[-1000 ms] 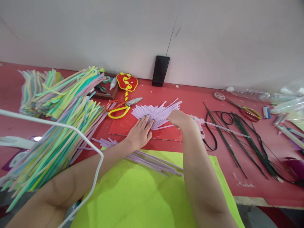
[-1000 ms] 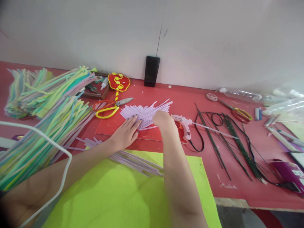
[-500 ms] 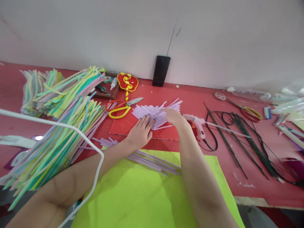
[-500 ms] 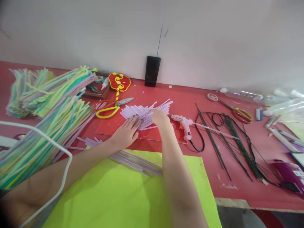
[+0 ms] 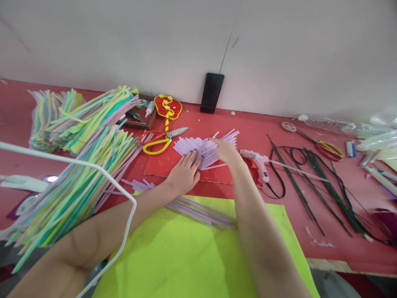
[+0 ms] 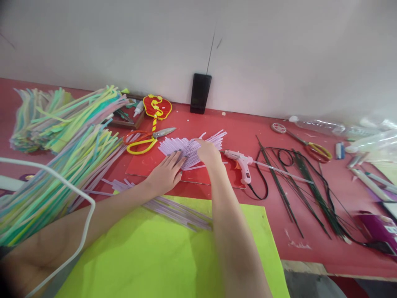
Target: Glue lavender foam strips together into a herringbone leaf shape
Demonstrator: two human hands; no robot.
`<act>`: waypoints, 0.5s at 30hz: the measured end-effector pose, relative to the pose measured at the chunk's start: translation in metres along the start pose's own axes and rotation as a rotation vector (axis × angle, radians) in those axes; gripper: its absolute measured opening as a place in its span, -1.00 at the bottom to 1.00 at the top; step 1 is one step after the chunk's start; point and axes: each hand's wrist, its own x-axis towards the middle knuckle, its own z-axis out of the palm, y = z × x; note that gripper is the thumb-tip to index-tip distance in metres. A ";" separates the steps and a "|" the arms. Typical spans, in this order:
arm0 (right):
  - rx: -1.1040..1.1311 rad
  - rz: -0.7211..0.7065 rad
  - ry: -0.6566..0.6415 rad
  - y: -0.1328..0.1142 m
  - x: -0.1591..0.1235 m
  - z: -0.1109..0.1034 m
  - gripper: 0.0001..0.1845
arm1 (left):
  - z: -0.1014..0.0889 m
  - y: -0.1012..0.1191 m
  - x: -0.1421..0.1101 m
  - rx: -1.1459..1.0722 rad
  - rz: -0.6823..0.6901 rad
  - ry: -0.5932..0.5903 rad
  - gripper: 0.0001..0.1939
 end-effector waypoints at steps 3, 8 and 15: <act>-0.038 -0.007 -0.004 0.001 0.000 0.004 -0.37 | -0.002 0.001 0.000 0.001 0.001 -0.014 -0.45; -0.128 0.037 -0.059 0.002 -0.003 -0.005 -0.38 | -0.001 0.000 0.000 0.006 0.018 0.018 -0.47; -0.301 0.029 -0.164 0.000 -0.004 -0.019 -0.40 | 0.000 -0.001 -0.002 0.012 0.024 0.032 -0.46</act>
